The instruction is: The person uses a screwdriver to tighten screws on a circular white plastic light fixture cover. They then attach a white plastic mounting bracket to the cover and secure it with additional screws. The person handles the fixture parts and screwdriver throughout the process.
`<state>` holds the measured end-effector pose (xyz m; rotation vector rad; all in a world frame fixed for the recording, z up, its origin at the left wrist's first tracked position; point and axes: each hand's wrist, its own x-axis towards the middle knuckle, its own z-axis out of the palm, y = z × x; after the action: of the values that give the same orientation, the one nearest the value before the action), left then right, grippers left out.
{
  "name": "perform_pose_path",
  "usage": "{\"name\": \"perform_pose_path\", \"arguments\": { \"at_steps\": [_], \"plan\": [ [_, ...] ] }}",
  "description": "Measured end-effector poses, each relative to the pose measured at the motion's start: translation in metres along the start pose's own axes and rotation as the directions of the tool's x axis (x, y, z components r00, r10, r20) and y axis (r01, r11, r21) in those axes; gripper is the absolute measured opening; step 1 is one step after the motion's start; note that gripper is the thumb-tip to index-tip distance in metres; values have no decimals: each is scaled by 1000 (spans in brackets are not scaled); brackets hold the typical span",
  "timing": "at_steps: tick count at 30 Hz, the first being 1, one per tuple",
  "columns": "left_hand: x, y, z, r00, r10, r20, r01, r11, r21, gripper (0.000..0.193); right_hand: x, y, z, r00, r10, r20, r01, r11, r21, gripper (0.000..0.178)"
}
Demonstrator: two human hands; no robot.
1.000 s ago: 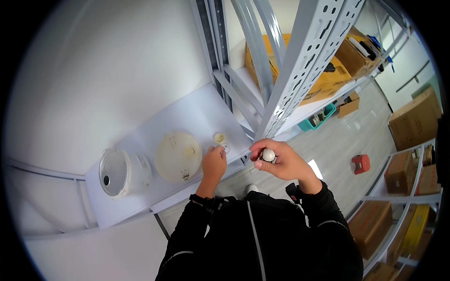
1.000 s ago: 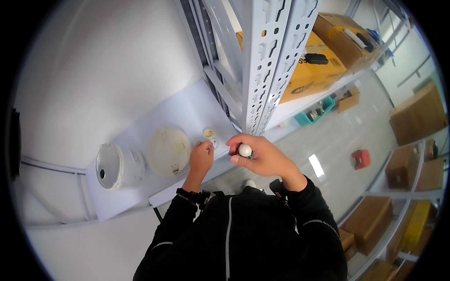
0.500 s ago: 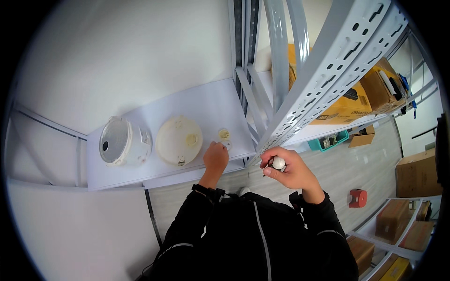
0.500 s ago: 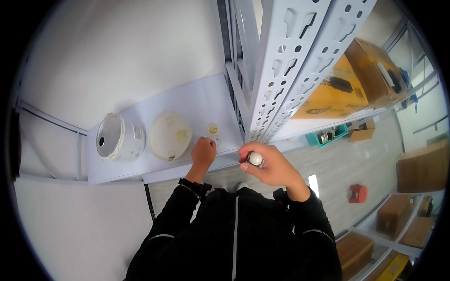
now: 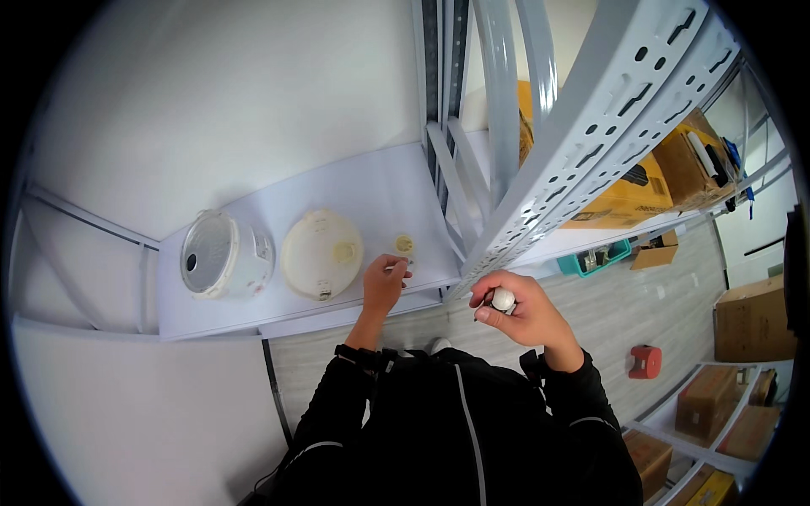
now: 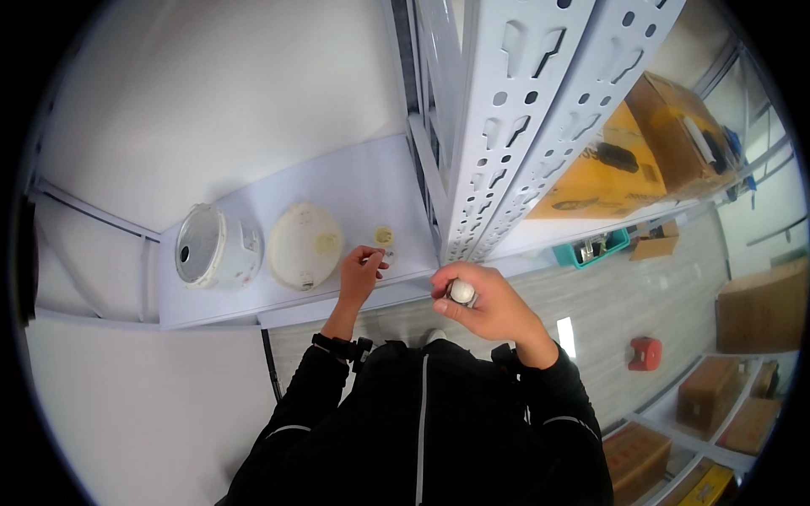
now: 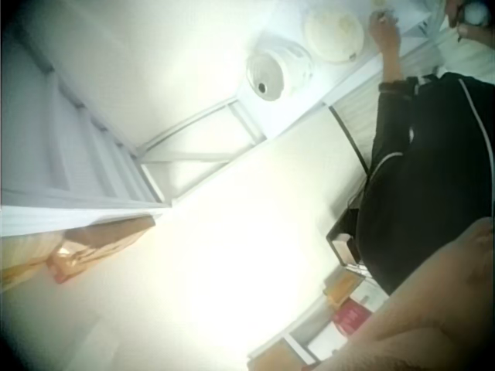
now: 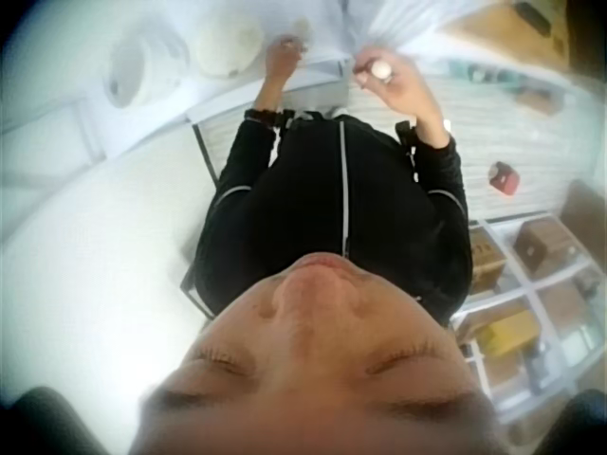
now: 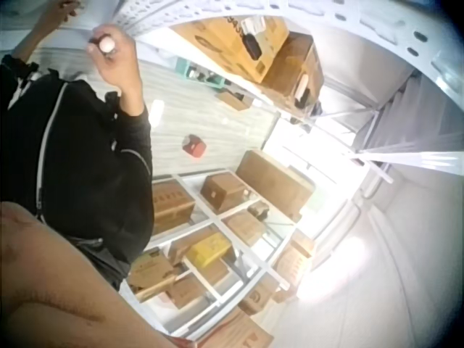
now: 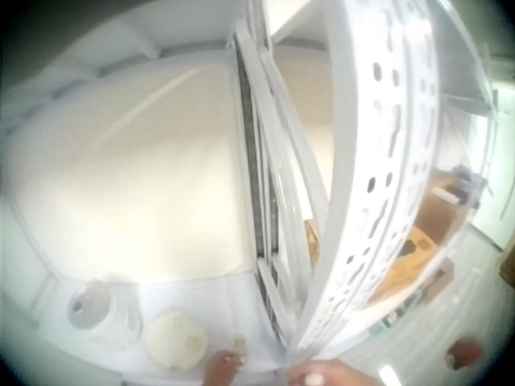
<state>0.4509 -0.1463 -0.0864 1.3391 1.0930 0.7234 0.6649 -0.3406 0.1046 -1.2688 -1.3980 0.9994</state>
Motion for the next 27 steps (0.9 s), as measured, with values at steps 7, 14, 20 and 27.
{"name": "perform_pose_path", "arguments": {
  "at_steps": [7,14,20,27],
  "plan": [
    [4,7,-7,977,203,70,-214,895,392,15,10,2,9,999,-26,18,26,1000,10,28],
    [11,-16,5,912,380,152,-370,607,703,13,13,1,12,1000,-11,25,10,1000,9,28],
    [16,-21,4,916,372,152,-366,617,696,12,13,0,11,1000,-16,7,16,1000,-4,28],
    [15,-15,5,906,380,185,-389,582,714,12,14,-1,13,1000,-13,-3,13,1000,10,26]
  ]
}}
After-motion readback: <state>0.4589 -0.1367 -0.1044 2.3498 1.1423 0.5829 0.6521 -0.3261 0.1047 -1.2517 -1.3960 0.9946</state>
